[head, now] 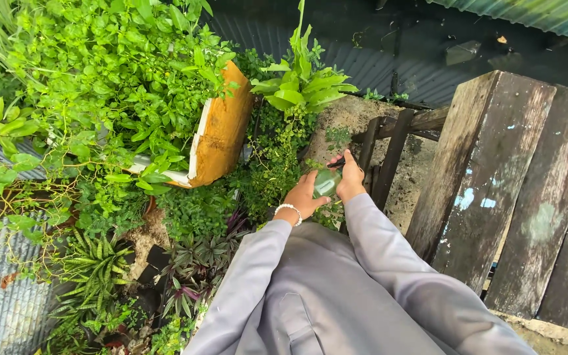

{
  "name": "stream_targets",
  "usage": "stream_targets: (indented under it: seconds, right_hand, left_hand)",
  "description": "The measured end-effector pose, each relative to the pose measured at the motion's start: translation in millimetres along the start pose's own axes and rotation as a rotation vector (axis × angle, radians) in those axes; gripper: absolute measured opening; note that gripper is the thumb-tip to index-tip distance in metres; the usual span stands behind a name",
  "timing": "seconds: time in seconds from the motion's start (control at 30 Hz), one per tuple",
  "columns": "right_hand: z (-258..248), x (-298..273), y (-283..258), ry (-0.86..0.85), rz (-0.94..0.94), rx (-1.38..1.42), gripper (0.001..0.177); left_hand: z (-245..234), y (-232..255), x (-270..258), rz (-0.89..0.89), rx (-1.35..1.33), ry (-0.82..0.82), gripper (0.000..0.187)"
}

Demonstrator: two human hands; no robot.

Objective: Spraying various garden plants with a spray bottle

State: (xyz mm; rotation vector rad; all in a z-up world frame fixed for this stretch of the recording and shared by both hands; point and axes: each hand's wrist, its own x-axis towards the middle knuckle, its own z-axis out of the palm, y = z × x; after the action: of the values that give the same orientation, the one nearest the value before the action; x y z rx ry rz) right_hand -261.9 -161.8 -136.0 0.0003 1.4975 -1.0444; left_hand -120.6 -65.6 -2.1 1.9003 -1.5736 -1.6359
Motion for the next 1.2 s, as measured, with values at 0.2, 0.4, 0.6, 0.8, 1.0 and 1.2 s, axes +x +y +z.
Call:
stream_targets:
  seconds: [0.2,0.4,0.6,0.8,1.0,1.2]
  right_hand:
    - [5,-10,-16,0.018,-0.018,0.098,0.035]
    - [0,9,-24,0.061,-0.029,0.024,0.037]
    - [-4,14,-33,-0.067,-0.005,-0.036,0.04]
    - [7,5,-40,-0.058,-0.07,0.006,0.036]
    - [29,-8,-48,-0.122,-0.13,-0.031,0.034]
    - [41,-11,-45,-0.103,-0.033,-0.06,0.036]
  left_hand:
    - [-3,8,7,0.003,-0.006,-0.008,0.084]
    - [-7,21,11,0.035,0.027,-0.009,0.08]
    - [-4,20,21,0.051,0.061,-0.005,0.084]
    - [-2,25,21,0.074,0.05,0.04,0.083]
    - [-8,25,23,0.067,0.011,0.081,0.081]
    - [-11,21,21,0.042,0.02,0.101,0.084]
